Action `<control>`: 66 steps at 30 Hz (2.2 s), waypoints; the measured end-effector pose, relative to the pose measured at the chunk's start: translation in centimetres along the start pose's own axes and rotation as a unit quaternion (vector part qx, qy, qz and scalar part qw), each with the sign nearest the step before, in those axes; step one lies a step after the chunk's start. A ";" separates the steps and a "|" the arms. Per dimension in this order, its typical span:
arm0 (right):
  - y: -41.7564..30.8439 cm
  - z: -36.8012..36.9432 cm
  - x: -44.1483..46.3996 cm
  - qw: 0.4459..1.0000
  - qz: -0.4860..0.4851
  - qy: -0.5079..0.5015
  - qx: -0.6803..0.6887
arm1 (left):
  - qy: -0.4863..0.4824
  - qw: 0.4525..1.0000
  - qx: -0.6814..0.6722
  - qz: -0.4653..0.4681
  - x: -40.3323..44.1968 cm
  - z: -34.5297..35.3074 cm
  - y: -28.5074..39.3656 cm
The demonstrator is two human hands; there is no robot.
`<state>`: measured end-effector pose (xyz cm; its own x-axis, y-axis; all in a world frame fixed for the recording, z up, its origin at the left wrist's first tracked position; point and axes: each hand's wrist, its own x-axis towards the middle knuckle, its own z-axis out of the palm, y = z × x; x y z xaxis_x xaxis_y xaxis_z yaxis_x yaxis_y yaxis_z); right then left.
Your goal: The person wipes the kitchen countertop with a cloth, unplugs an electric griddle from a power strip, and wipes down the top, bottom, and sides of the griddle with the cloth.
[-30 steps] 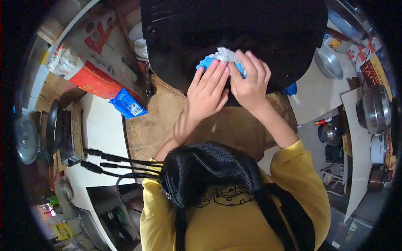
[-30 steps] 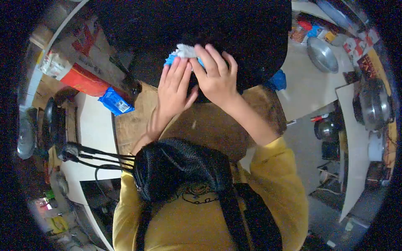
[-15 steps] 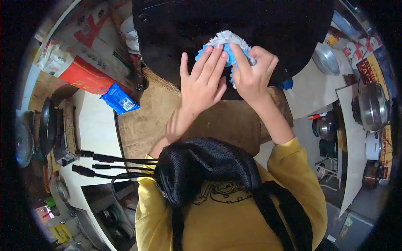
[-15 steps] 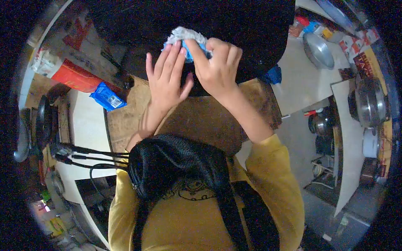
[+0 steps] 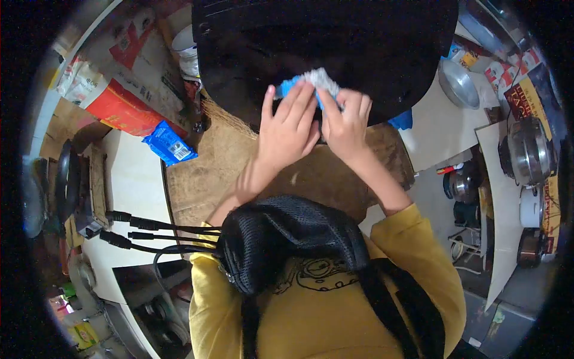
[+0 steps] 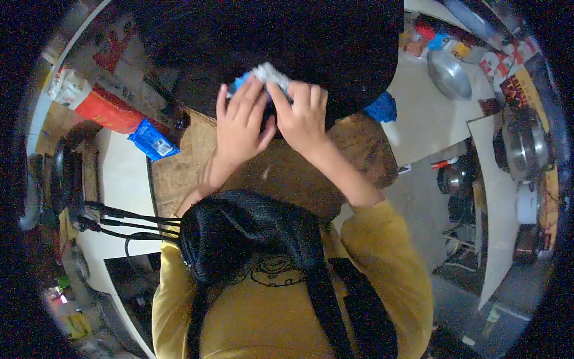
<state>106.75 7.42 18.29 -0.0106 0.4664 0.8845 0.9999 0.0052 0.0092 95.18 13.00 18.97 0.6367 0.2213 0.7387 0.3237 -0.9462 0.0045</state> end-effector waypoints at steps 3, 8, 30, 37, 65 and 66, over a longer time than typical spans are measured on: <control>0.3 0.0 -2.7 0.998 -0.002 -0.061 0.028 | -0.055 0.998 -0.006 0.018 -2.0 0.3 0.2; 0.4 0.2 -4.8 0.977 -0.034 -0.202 0.062 | -0.105 0.994 -0.019 0.024 -4.5 1.9 0.0; -1.0 1.4 -10.5 0.926 0.180 -0.285 0.173 | -0.169 0.960 -0.193 -0.112 -8.4 7.1 1.6; 0.9 0.1 -11.6 0.972 0.133 -0.160 0.110 | -0.149 0.968 -0.201 -0.026 -6.6 7.4 3.5; -1.0 -1.4 -3.5 0.920 -0.051 -0.388 0.023 | 0.023 0.966 -0.199 -0.165 -7.1 3.7 0.7; -0.5 -2.3 -4.2 0.929 0.001 -0.370 -0.028 | 0.017 0.978 -0.185 -0.097 -6.6 4.1 1.0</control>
<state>106.32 3.48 15.67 0.0152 0.9465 0.3222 0.9983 -0.0327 0.0492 94.12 11.57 11.35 0.5623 0.4024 0.7225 0.1557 -0.9095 0.3854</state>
